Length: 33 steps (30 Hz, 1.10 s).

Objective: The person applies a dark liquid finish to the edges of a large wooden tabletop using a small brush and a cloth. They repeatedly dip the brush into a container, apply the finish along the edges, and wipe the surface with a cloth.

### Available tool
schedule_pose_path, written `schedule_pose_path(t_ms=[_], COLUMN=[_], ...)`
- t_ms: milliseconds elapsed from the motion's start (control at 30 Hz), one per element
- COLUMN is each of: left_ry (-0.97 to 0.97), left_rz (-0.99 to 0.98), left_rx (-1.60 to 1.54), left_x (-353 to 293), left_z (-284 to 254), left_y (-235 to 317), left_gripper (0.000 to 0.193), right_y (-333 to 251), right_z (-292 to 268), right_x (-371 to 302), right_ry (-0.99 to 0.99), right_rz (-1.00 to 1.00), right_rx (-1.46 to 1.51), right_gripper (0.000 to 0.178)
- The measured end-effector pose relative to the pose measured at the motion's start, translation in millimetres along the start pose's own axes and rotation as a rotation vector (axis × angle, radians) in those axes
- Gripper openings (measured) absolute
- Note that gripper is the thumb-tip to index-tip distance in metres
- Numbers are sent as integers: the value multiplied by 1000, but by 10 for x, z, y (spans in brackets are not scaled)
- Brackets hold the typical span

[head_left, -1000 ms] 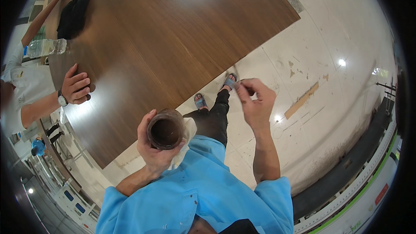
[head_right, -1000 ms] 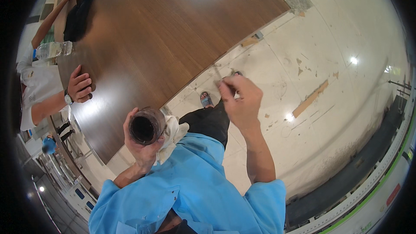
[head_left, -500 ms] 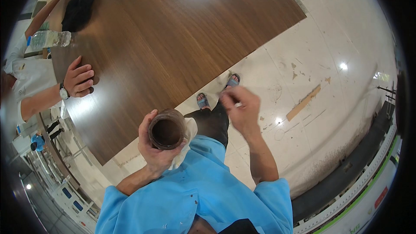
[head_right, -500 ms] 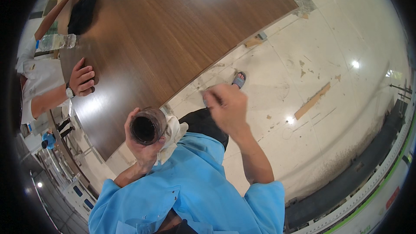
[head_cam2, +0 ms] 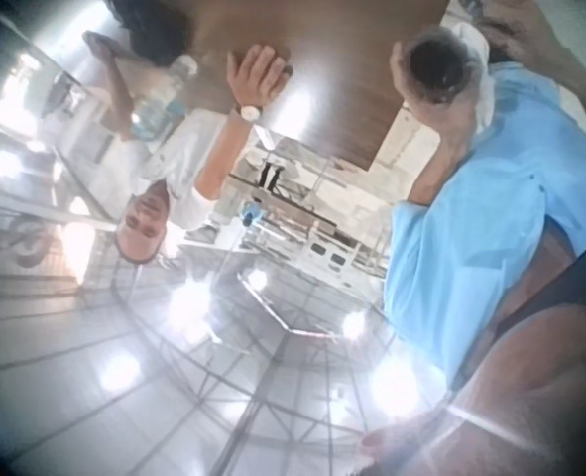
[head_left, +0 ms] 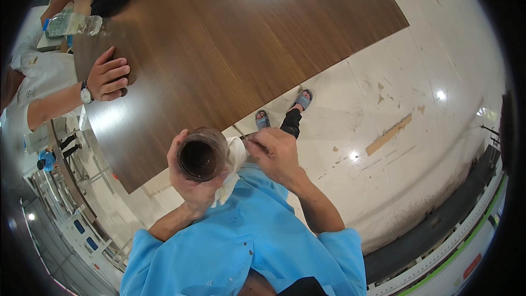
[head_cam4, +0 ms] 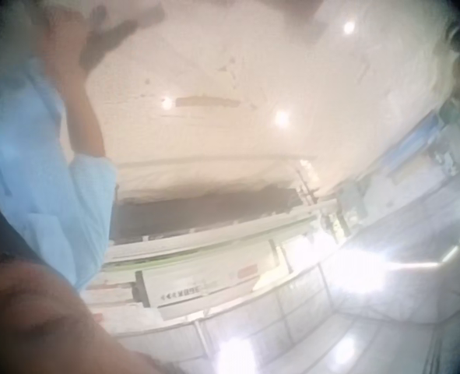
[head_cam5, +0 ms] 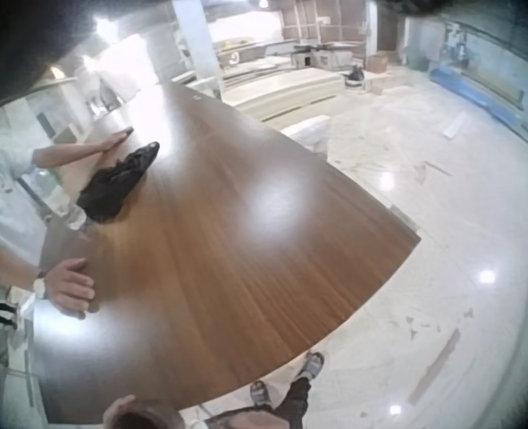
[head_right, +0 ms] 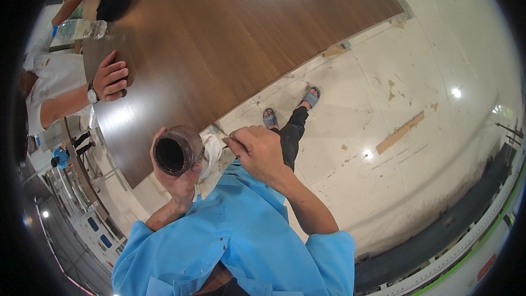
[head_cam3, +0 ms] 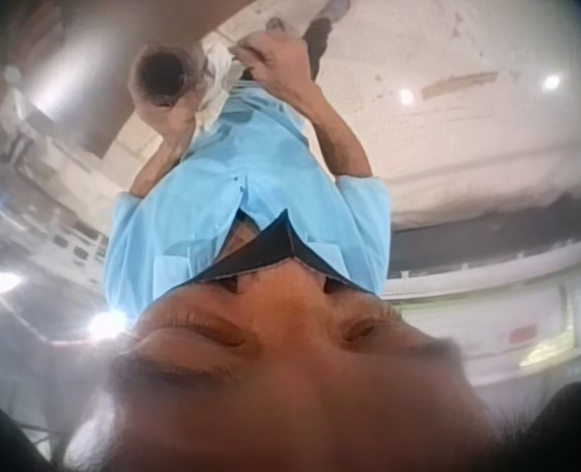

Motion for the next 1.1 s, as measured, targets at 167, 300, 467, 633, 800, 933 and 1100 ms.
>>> schedule_pose_path(t_ms=[167,300,467,633,800,933,1100], left_ry=[23,-34,-45,-23,-92,-148,-156], left_rz=[-13,-61,-44,1,0,21,-3], left_rx=[-1,-54,-18,49,11,42,2], left_x=[-12,-10,72,181,268,348,438], left_z=[-2,110,255,440,693,853,1011], left_y=[-12,-11,67,203,306,392,434], left_gripper=[92,91,92,93,91,92,93], right_y=[140,227,252,207,287,269,338], right_z=[-316,-1076,-1713,-1752,-2087,-2097,-2243], right_x=[23,283,504,565,624,666,762], right_ry=[97,328,433,325,448,397,389], right_rz=[48,73,174,36,99,62,120], right_rx=[-34,-143,-167,-87,-207,-143,-258], right_gripper=[5,7,14,14,6,6,8])
Point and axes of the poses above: each hand's wrist, its own x-axis towards the middle knuckle, its own z-axis out of the palm, y = z × x, the point moved 7 cm from there along x, towards the middle knuckle, and after that the axes turned 8 degrees about x, right-handed, at the moved point
